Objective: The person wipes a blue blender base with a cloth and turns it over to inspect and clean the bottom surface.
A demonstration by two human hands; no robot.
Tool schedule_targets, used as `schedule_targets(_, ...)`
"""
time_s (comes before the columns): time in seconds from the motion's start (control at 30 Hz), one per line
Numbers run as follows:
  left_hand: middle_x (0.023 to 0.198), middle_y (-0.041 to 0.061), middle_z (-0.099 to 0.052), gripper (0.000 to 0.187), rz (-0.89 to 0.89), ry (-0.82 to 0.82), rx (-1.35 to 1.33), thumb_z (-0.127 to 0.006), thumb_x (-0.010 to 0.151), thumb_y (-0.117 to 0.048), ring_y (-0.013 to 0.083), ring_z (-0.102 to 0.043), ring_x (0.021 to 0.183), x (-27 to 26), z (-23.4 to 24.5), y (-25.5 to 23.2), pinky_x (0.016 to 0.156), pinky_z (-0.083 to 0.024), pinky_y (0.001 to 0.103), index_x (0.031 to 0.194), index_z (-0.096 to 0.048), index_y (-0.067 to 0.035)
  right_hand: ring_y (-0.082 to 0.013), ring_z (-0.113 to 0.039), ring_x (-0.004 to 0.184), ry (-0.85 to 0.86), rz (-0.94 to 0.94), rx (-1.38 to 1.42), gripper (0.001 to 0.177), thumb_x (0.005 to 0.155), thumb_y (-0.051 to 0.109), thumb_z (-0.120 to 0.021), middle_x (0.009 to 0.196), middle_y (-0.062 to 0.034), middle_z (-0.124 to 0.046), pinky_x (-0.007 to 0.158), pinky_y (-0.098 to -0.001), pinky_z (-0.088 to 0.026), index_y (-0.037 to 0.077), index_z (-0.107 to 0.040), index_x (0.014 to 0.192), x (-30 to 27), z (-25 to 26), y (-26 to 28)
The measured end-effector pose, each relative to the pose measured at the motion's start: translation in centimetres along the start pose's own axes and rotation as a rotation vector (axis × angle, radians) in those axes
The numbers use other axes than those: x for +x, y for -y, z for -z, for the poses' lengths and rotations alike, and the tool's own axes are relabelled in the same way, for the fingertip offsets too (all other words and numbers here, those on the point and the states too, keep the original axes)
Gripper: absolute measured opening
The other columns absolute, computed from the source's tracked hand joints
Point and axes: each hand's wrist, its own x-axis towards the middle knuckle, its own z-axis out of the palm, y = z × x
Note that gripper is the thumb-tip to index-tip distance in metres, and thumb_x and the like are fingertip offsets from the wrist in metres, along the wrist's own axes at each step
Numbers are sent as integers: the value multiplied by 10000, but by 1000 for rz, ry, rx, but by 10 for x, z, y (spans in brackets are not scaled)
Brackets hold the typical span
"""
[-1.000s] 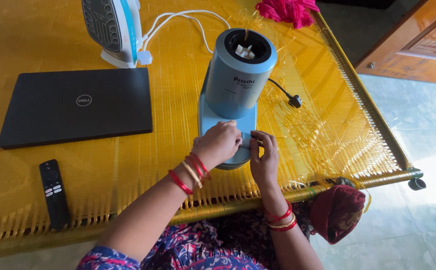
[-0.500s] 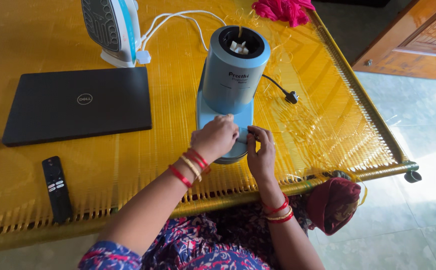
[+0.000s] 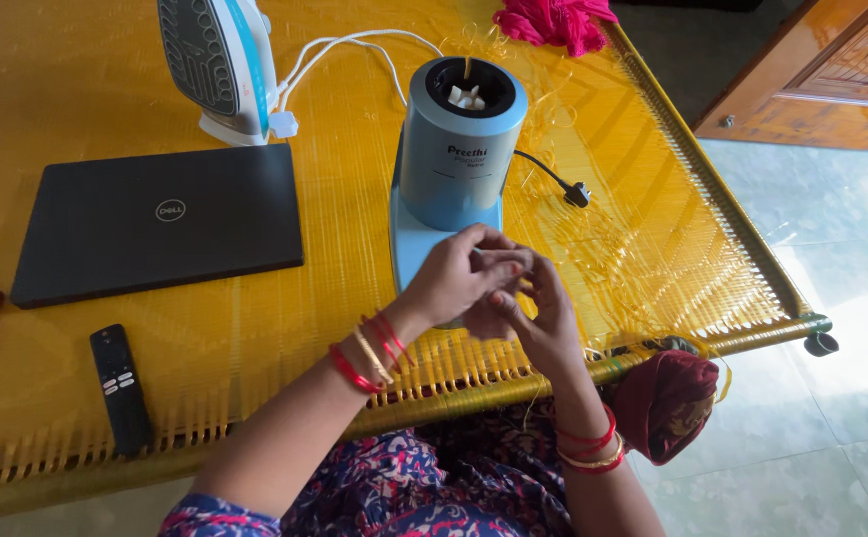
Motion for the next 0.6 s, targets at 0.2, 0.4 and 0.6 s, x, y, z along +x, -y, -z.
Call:
schedule_targets(0.2,1254,164,-668,151,-157,44,517,-636,952,-119,313,-656,1174,8,18,44,1007,-522,411,1073,-714,-73,-155,-656,1187,-144,-80,270,406,978,6,-645,1279,-108,-660,1006,-302,-545,-13,-530,1367,1,25,-22)
schedule_targets(0.4,1347,197,-637,350,-396,147,896,-544,804,41,367,-604,1232,4,48,70,1089,-419,528,957,-809,-129,-121,-651,1112,-256,-88,215,303,998,-3,-664,1187,-70,-686,969,-267,-523,-17,-586,1290,-4,46,-32)
schedule_targets(0.6,1382,204,-603,469,-377,304,982,-505,829,71,358,-598,1233,17,53,74,1092,-428,495,1108,-788,-177,-109,-645,1084,-252,-106,203,294,987,24,-684,1153,-60,-683,945,-259,-514,-11,-589,1262,-9,42,-39)
